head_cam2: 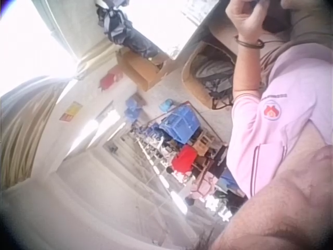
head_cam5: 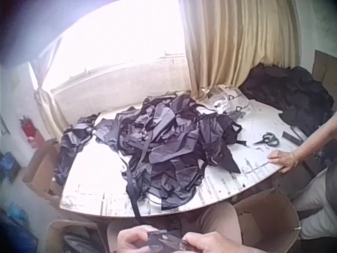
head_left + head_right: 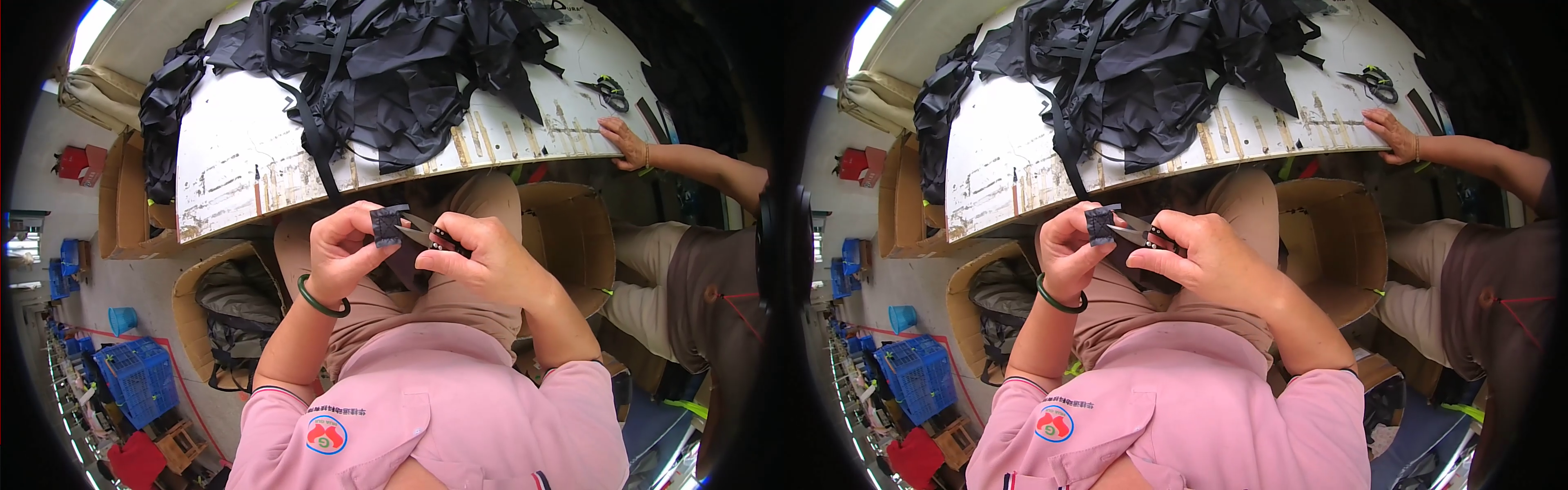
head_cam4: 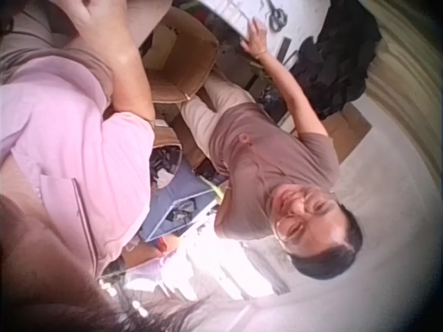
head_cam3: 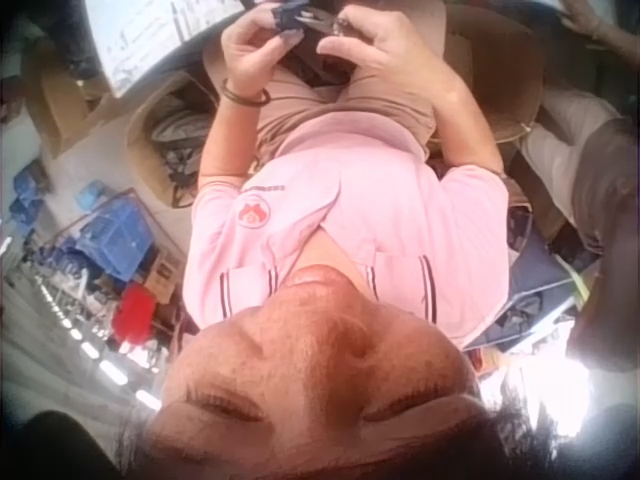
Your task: The recorder is using scissors to trim excess threads and inspect fabric pieces in a garment factory.
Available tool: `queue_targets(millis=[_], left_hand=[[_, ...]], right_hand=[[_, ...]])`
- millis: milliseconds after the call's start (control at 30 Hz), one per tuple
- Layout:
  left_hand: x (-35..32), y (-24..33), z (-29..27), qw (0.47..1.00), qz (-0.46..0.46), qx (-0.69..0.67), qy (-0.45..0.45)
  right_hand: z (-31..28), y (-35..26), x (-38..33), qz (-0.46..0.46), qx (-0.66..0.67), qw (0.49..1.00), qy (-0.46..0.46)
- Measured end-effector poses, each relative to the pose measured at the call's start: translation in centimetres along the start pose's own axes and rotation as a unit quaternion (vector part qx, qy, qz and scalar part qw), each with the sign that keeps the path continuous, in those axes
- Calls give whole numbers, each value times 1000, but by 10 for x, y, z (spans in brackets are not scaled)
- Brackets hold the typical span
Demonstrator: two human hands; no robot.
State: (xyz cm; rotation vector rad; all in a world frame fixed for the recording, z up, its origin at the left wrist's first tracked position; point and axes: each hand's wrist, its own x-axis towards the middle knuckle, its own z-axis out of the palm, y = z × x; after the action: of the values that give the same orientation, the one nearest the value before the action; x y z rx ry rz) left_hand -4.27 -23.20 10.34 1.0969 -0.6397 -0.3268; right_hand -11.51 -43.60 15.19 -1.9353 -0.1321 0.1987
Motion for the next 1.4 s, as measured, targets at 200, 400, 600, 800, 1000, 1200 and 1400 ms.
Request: queue_targets(millis=[200,400,600,800,1000,1200,1400], left_hand=[[3,4,-6,997,-39,20,-68],[5,6,-6,989,-113,2,-98],[5,0,-11,984,-109,2,-143],[5,-3,-12,980,-105,29,-166],[6,-1,-12,979,-99,38,-175],[12,3,-14,963,-151,-8,-222],[18,0,-22,916,-249,-126,-287]], right_hand=[[-11,-2,-4,28,-19,999,-31],[-17,1,-6,-59,-137,988,-38],[-14,2,-4,-63,-137,987,-46],[-12,6,-4,-71,-128,989,-35],[-13,11,-7,-77,-150,985,-35],[-17,7,-10,-60,-144,985,-68],[-21,5,-15,-64,-122,985,-101]])
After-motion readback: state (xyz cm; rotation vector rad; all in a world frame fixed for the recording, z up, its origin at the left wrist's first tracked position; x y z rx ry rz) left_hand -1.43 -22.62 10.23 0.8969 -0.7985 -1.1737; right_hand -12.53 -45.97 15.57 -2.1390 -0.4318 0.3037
